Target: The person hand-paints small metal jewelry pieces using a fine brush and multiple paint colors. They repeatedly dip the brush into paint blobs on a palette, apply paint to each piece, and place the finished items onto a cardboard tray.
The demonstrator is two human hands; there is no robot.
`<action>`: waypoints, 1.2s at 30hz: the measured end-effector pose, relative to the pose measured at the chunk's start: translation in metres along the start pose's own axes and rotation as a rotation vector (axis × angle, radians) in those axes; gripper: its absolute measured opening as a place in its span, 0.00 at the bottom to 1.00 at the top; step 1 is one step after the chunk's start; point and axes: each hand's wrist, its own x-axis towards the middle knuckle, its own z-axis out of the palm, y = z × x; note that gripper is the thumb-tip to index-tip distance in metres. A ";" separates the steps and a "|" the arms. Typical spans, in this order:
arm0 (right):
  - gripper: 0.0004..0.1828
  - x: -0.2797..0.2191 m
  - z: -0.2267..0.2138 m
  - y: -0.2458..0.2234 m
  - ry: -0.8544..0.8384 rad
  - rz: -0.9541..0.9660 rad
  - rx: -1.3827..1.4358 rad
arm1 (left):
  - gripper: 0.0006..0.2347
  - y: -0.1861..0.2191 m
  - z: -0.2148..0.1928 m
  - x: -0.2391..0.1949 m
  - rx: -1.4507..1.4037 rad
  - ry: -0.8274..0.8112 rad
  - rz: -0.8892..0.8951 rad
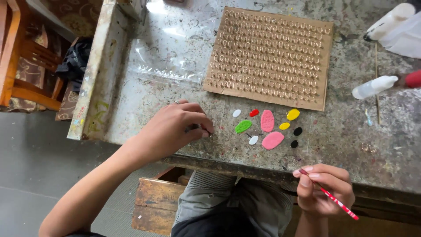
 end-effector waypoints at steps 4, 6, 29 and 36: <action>0.08 0.002 -0.002 -0.007 0.018 0.028 0.007 | 0.03 0.002 0.000 0.001 -0.003 -0.035 0.017; 0.08 0.000 -0.006 -0.011 0.046 0.056 0.048 | 0.02 0.003 0.001 0.003 0.036 -0.038 -0.043; 0.06 0.018 -0.179 0.059 0.388 0.026 -0.696 | 0.04 0.053 0.090 -0.068 -0.368 0.445 -0.350; 0.11 0.002 -0.195 0.068 0.476 0.108 -0.665 | 0.04 0.053 0.110 -0.064 -0.365 0.582 -0.164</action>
